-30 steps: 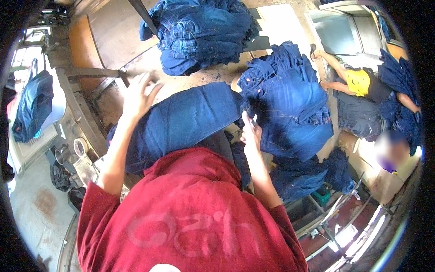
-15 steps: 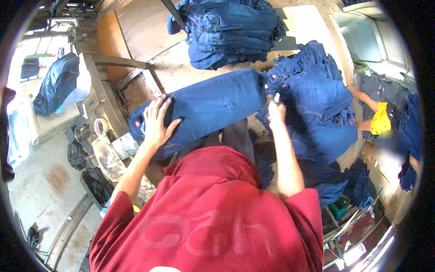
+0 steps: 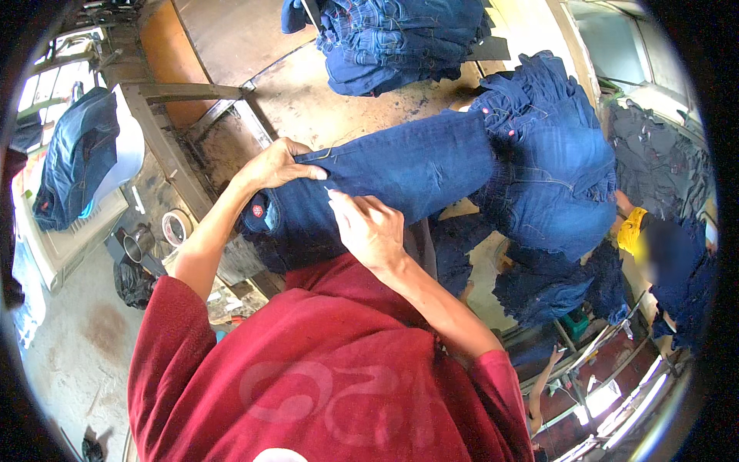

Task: The person uses a small metal tool to pick and remove loose threads and fabric snags from the surface of denim jeans. They repeatedly pick up jeans from a pile, work on a section, and place them back down.

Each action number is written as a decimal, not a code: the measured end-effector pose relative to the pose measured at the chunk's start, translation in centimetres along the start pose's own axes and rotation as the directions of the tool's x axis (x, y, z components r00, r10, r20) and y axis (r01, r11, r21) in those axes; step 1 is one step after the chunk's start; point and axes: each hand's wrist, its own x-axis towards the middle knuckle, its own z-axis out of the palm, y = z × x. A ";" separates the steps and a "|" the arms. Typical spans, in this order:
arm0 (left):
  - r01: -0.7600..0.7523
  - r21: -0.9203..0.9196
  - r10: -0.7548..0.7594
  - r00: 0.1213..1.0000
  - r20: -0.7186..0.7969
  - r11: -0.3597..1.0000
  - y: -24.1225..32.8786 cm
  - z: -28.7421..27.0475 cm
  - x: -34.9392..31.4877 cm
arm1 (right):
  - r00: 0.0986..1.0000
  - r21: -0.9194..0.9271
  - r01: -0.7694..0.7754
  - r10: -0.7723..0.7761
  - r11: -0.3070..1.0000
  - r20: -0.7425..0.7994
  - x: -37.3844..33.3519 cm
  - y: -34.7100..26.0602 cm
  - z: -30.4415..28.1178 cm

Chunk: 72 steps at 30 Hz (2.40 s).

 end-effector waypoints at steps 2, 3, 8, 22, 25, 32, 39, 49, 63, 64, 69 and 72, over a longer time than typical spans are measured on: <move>0.075 0.054 -0.076 0.997 0.001 0.996 -0.1 -0.8 0.4 | 1.000 -0.026 -0.016 0.016 1.000 -0.002 0.4 -0.5 1.0; -0.029 0.044 0.031 0.999 -0.041 0.999 -0.3 -0.7 0.5 | 0.998 -0.047 -0.049 0.051 0.998 0.034 0.6 -0.6 1.5; -0.354 0.184 0.384 0.910 -0.158 0.917 -1.6 -0.4 0.9 | 0.990 -0.104 -0.116 0.124 0.988 0.072 1.4 -1.5 3.4; -0.322 0.243 0.369 0.911 -0.181 0.915 -2.4 -0.3 1.0 | 0.983 -0.068 -0.175 0.178 0.982 0.044 2.8 -2.1 4.6; -0.341 0.212 0.381 0.905 -0.190 0.916 -2.6 -0.3 1.0 | 0.978 -0.196 -0.146 0.171 0.970 0.117 3.1 -2.0 4.9; -0.352 0.228 0.404 0.880 -0.250 0.908 -2.5 0.0 1.1 | 0.943 -0.215 -0.216 0.260 0.953 0.207 3.0 -3.0 3.6; -0.344 0.245 0.401 0.883 -0.244 0.906 -2.6 -0.1 1.1 | 0.966 -0.245 -0.162 0.204 0.956 0.160 3.4 -2.6 4.6; -0.360 0.234 0.414 0.874 -0.254 0.903 -2.7 0.1 1.1 | 0.962 -0.191 -0.190 0.222 0.963 0.160 3.7 -2.1 4.2; -0.302 0.217 0.354 0.896 -0.268 0.928 -2.5 0.1 1.1 | 0.932 -0.269 -0.223 0.286 0.937 0.224 3.6 -2.4 4.2; -0.320 0.233 0.378 0.882 -0.280 0.918 -2.5 0.2 1.1 | 0.918 -0.306 -0.220 0.303 0.926 0.257 3.5 -2.5 4.0; -0.331 0.228 0.389 0.874 -0.292 0.916 -2.3 0.2 1.1 | 0.943 -0.157 -0.259 0.285 0.953 0.173 3.8 -2.4 3.9; -0.309 0.223 0.363 0.891 -0.273 0.925 -2.3 0.2 1.1 | 0.956 -0.172 -0.221 0.248 0.960 0.157 4.0 -2.2 4.0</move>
